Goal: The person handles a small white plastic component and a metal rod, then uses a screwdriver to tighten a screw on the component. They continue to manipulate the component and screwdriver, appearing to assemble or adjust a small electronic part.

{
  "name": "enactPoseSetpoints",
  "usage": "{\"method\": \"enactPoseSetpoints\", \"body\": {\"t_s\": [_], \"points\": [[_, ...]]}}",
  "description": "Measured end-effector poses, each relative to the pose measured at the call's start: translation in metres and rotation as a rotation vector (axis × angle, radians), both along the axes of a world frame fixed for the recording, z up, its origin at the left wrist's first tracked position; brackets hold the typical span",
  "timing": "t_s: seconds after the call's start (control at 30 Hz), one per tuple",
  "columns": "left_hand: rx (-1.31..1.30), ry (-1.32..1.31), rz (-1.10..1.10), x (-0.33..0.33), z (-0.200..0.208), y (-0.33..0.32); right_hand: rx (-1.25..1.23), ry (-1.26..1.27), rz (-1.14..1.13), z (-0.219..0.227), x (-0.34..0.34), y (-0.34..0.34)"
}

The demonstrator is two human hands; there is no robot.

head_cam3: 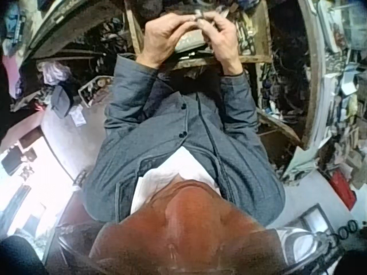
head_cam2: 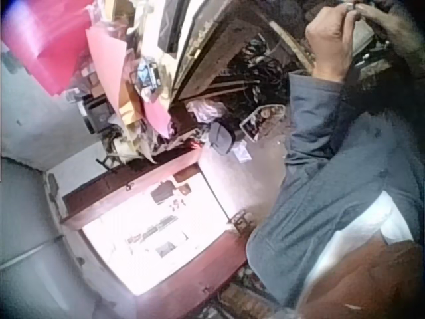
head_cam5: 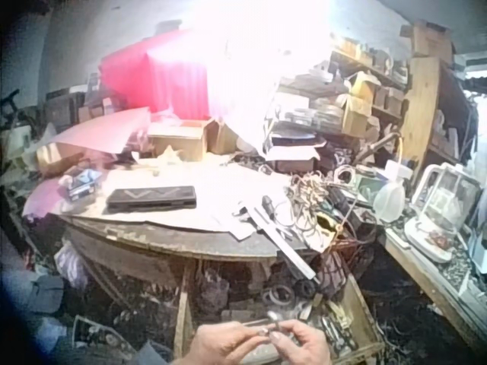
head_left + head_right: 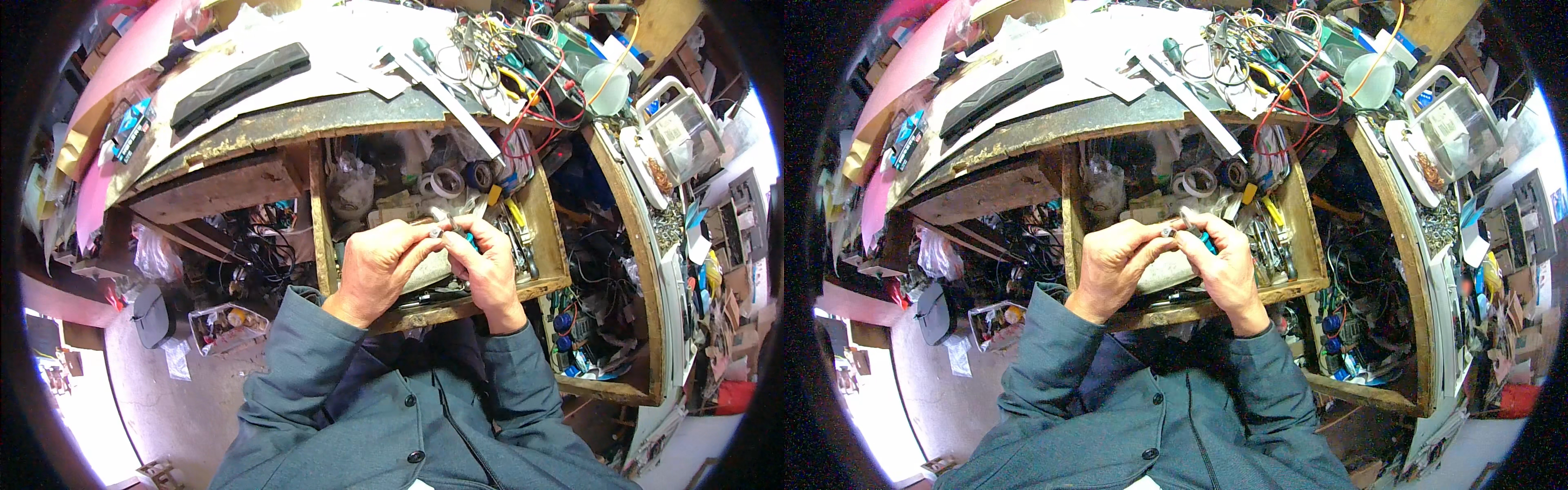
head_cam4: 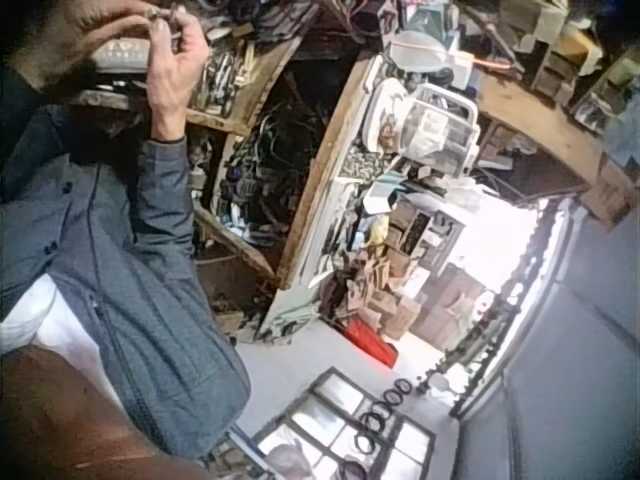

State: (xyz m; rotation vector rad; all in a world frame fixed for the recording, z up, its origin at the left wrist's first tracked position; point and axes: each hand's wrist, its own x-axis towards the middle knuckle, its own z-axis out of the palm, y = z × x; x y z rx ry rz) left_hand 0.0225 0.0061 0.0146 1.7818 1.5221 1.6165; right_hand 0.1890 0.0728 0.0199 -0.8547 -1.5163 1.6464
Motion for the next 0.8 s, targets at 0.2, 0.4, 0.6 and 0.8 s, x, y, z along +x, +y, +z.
{"method": "enactPoseSetpoints", "body": {"t_s": [0.2,0.4,0.6,0.8], "points": [[0.041,0.239,0.098,0.0057,0.0059,-0.0035,-0.129,0.069,0.067,-0.0028,0.0031,0.0033],[0.031,0.223,0.095,0.0071,0.008,-0.0044,-0.22,0.11,0.078,0.002,0.0043,0.0028],[-0.02,0.023,-0.006,0.0052,0.0063,-0.0034,-0.235,0.139,0.073,0.0049,0.0044,0.0021],[-0.213,-0.455,-0.198,-0.0006,0.0017,-0.0028,-0.208,0.151,0.085,0.0042,0.0051,0.0031]]}}
